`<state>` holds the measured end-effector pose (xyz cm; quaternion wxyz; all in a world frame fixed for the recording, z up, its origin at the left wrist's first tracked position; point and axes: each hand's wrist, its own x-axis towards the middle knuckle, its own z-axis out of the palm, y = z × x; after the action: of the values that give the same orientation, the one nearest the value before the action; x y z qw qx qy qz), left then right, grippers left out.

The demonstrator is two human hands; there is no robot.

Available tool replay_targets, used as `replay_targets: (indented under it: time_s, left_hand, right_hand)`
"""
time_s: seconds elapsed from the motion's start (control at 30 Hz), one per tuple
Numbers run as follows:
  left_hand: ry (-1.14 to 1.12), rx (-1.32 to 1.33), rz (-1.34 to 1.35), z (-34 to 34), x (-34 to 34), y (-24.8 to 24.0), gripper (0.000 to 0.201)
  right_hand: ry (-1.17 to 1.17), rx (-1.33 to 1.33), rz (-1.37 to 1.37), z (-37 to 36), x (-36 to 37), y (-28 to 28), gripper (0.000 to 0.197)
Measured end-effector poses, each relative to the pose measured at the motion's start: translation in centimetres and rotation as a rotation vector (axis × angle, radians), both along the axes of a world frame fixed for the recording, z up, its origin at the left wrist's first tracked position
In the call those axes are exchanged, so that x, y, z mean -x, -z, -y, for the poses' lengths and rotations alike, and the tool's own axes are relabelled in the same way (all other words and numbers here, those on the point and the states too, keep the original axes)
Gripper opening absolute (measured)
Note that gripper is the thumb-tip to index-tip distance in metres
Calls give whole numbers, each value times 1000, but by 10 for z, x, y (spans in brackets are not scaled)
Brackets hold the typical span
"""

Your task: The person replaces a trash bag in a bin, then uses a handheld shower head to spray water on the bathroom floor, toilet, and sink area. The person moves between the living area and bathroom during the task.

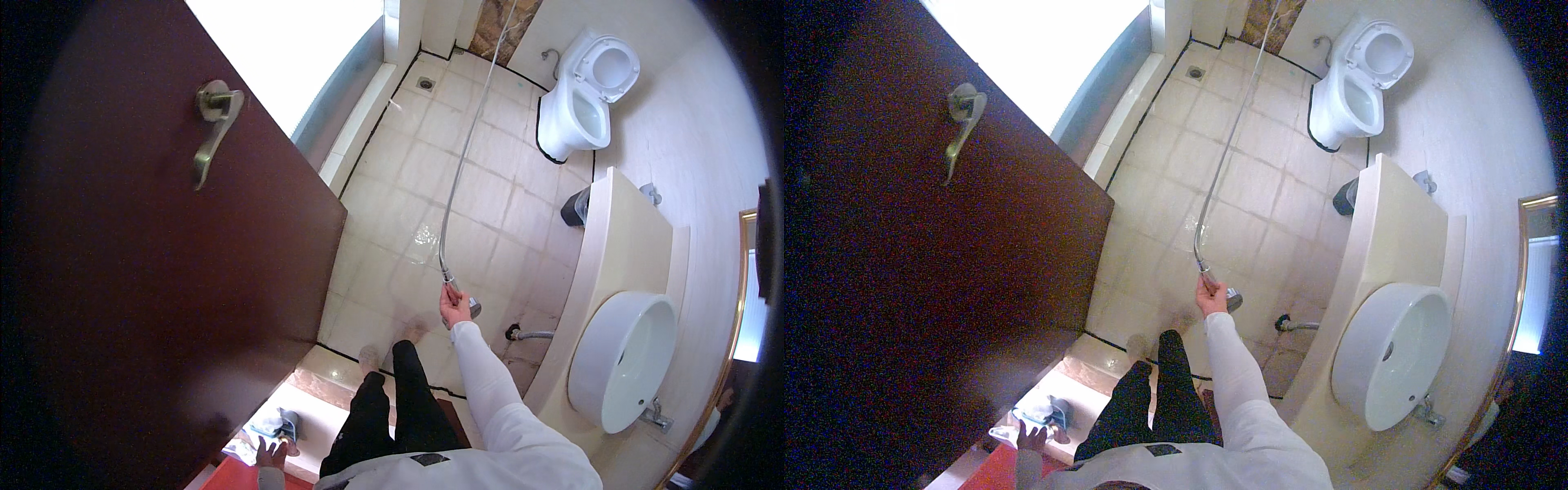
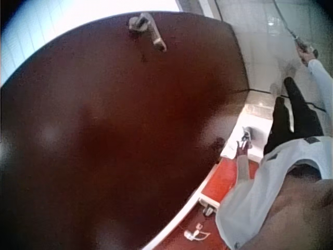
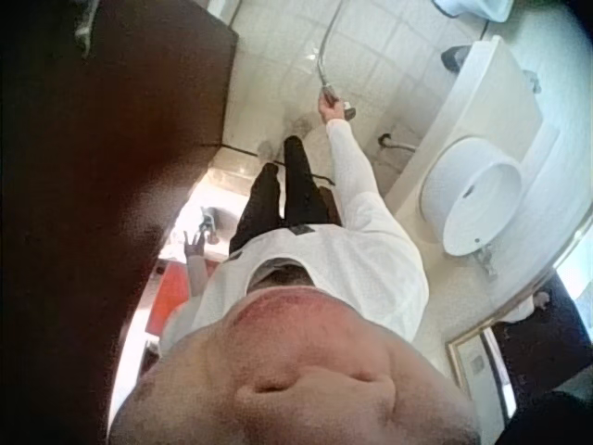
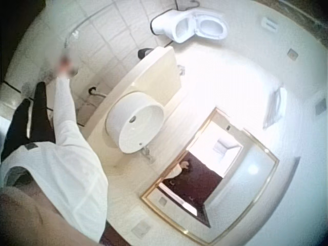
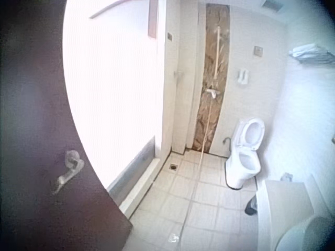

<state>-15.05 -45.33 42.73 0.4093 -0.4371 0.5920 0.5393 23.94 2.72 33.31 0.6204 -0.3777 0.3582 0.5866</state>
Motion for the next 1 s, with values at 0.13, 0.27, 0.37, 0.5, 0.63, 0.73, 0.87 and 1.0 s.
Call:
replay_targets:
  time_s: [0.13, 0.27, 0.37, 0.5, 0.63, 0.73, 0.87, 1.0]
  left_hand:
    - [615, -239, -223, -33, -38, 9, 33]
    - [863, -417, -343, -37, -50, 46, 36]
    - [520, -205, -60, -115, -78, -11, 45]
    - [795, -147, -235, -129, -91, -33, 51]
    - [977, -62, -267, -198, -102, -60, 48]
    - [999, -122, -281, -233, -101, -59, 45]
    - [1118, -255, -439, -286, -102, -40, 40]
    - [1298, -337, -815, -385, -117, -60, 36]
  right_hand:
    - [-81, -63, 32, -11, -25, 3, 24]
    - [-87, -10, 77, -42, -46, -9, 24]
    - [-116, -52, 74, -62, -60, -18, 22]
    - [-105, -31, 56, -80, -61, -35, 23]
    - [-105, -84, 75, -98, -76, -45, 24]
    - [-132, -101, 99, -114, -85, -56, 24]
    - [-173, -101, 241, -134, -91, -87, 25]
    - [-301, -147, 431, -153, -98, -115, 27]
